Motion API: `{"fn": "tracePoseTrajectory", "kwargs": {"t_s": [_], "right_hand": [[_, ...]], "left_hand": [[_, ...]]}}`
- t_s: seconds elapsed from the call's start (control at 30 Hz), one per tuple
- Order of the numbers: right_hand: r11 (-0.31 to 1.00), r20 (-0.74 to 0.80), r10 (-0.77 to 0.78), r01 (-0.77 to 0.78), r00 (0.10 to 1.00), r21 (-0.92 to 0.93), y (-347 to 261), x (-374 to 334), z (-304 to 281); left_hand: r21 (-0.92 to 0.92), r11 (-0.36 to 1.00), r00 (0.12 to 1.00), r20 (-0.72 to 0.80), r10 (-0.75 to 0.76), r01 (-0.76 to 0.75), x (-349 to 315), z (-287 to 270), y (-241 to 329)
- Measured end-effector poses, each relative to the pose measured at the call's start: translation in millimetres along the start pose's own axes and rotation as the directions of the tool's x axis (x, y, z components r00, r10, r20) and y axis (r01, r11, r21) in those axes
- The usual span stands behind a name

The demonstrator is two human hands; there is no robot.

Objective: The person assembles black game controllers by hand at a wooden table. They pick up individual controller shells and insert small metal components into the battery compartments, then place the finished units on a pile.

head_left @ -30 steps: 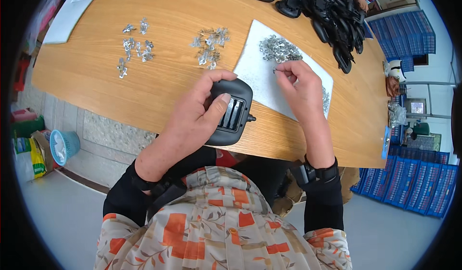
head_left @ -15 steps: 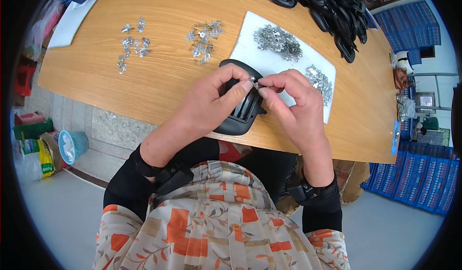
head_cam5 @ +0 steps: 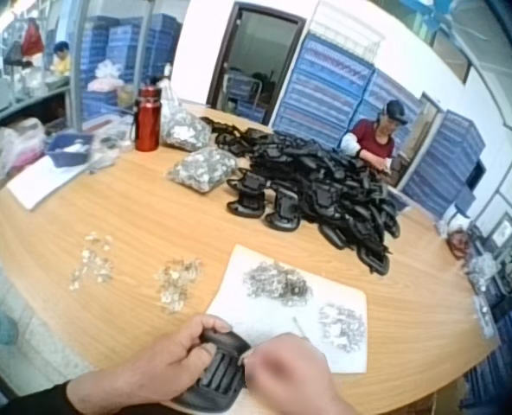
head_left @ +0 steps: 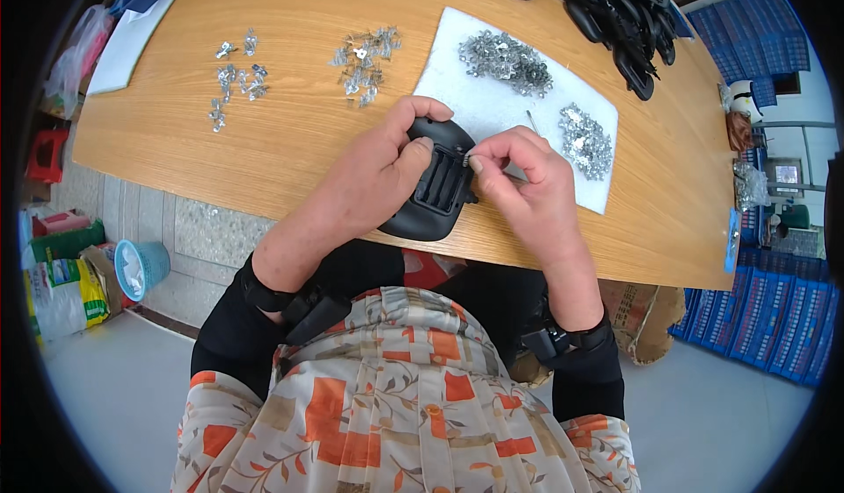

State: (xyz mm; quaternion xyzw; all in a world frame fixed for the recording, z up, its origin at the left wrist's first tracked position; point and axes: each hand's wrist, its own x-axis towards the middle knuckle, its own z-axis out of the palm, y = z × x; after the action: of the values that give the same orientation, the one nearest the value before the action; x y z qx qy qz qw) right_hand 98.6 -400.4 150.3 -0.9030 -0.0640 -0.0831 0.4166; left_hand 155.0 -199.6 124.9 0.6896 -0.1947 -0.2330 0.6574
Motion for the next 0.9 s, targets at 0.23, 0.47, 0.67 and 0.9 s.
{"fn": "tracePoseTrajectory", "kwargs": {"t_s": [0.23, 0.47, 0.67, 0.9], "right_hand": [[0.961, 0.012, -0.176, 0.175, 0.984, -0.216, 5, 5, 9], [0.973, 0.001, -0.139, 0.137, 0.99, -0.183, 4, 6, 9], [0.912, 0.042, -0.211, 0.212, 0.977, -0.35, -3, 8, 7], [0.902, 0.067, -0.069, 0.091, 0.995, -0.422, -19, 9, 6]], "left_hand": [[0.003, 0.996, 0.996, 0.0, -0.088, 0.088, 1, -1, 4], [-0.012, 0.997, 0.997, -0.013, -0.077, 0.077, 2, 0, 2], [-0.01, 0.997, 0.997, -0.01, -0.07, 0.07, 3, 0, 3], [0.066, 0.994, 0.996, 0.008, -0.09, 0.089, 2, 4, -1]]}}
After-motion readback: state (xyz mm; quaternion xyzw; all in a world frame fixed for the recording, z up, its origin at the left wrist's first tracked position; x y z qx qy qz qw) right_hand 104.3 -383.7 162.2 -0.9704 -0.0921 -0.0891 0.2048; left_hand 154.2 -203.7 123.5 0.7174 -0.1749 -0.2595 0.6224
